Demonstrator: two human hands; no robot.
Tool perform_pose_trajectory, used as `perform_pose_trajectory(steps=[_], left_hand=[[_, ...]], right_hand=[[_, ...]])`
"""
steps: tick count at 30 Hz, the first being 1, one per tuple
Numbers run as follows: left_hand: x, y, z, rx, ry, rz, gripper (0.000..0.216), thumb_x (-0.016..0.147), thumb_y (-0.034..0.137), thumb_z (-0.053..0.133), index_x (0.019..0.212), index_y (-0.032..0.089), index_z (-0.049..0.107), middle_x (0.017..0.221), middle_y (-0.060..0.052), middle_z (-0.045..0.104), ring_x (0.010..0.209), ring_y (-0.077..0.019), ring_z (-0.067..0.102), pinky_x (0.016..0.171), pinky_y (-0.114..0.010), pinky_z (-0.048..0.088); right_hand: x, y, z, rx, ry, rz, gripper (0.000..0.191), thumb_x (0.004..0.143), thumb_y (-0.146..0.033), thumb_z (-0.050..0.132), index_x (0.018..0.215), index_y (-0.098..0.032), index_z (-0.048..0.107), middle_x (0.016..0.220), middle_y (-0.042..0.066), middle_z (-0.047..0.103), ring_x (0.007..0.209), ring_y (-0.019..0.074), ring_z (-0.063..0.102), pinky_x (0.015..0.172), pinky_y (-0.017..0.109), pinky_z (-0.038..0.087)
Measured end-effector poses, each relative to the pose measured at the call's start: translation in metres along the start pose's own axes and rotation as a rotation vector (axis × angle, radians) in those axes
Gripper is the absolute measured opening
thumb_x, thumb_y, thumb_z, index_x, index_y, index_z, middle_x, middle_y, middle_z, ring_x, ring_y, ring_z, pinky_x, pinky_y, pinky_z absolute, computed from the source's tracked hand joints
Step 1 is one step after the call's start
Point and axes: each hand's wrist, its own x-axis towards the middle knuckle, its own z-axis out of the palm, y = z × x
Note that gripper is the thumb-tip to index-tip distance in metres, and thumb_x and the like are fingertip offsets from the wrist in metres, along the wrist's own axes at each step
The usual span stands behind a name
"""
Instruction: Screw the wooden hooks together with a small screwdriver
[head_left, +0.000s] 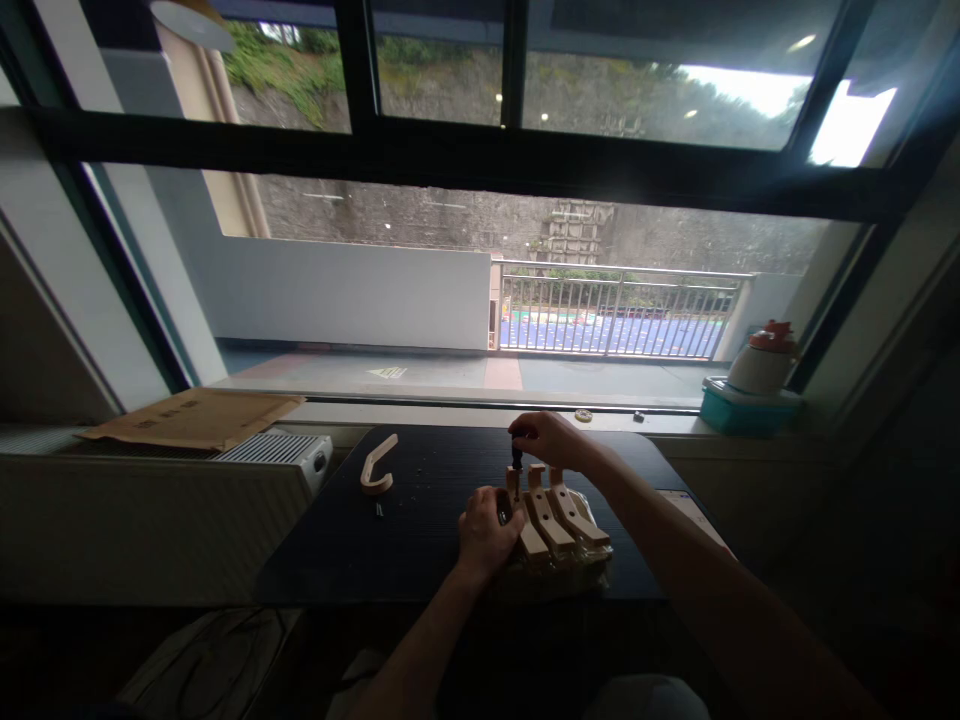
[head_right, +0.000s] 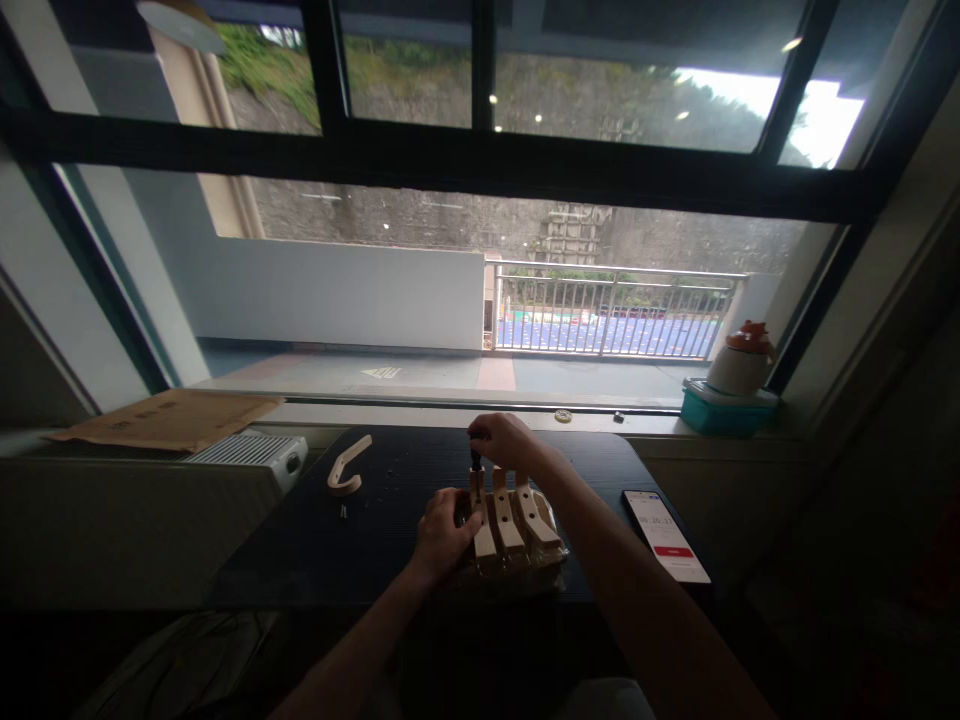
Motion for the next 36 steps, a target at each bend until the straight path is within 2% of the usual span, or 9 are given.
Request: perform_pose_trajectory(steps=[9,13,15,23,32,36], left_hand=[[-0.001,0.003,-0.003,0.003,-0.012,-0.013,0.034,0.075,0.037,0.049,0.103,0.019,0.053,0.108,-0.006,0.055,0.107,-0.0209,0.049,0.088,-0.033,0.037],[-0.001,0.003,-0.002,0.005,-0.003,-0.008,0.033,0.075,0.036,0.049,0.102,0.018,0.053,0.108,-0.006,0.056,0.107,-0.0208,0.049,0.088,-0.032,0.037],[0.000,0.002,-0.001,0.004,0.003,-0.004,0.033,0.075,0.035,0.050,0.102,0.018,0.054,0.108,-0.007,0.056,0.106,-0.0208,0.050,0.088,-0.032,0.037],[0.000,0.003,-0.003,-0.009,-0.024,-0.013,0.035,0.075,0.038,0.048,0.104,0.018,0.053,0.110,-0.007,0.055,0.108,-0.0219,0.049,0.089,-0.033,0.037],[-0.001,0.003,-0.003,0.013,-0.020,-0.014,0.034,0.075,0.038,0.048,0.103,0.019,0.053,0.109,-0.007,0.055,0.108,-0.0218,0.049,0.090,-0.034,0.036],[-0.001,0.004,-0.004,0.011,-0.020,-0.018,0.034,0.076,0.039,0.047,0.104,0.019,0.053,0.110,-0.007,0.055,0.108,-0.0218,0.049,0.091,-0.034,0.036]], right_hand=[[0.001,0.001,0.002,-0.063,0.033,0.045,0.025,0.076,-0.033,0.058,0.091,-0.014,0.066,0.075,0.003,0.064,0.064,0.0120,0.055,0.058,0.024,0.039],[0.000,0.002,-0.001,-0.037,-0.020,0.024,0.034,0.079,-0.031,0.053,0.110,-0.018,0.061,0.078,0.002,0.065,0.063,0.0115,0.055,0.057,0.024,0.039],[-0.001,0.002,-0.003,-0.027,-0.053,0.001,0.035,0.080,-0.030,0.051,0.113,-0.020,0.061,0.080,0.002,0.066,0.065,0.0117,0.056,0.058,0.023,0.039],[-0.001,0.006,-0.005,-0.117,-0.074,0.012,0.026,0.082,-0.033,0.051,0.093,-0.016,0.068,0.077,0.003,0.066,0.063,0.0111,0.055,0.061,0.023,0.039],[-0.003,-0.004,-0.013,-0.197,-0.100,0.010,0.027,0.081,-0.034,0.052,0.097,-0.019,0.068,0.079,0.003,0.067,0.062,0.0104,0.054,0.054,0.021,0.035],[-0.004,-0.010,-0.020,-0.210,-0.144,-0.009,0.025,0.081,-0.028,0.050,0.097,-0.019,0.068,0.079,0.003,0.068,0.062,0.0099,0.055,0.054,0.020,0.035]])
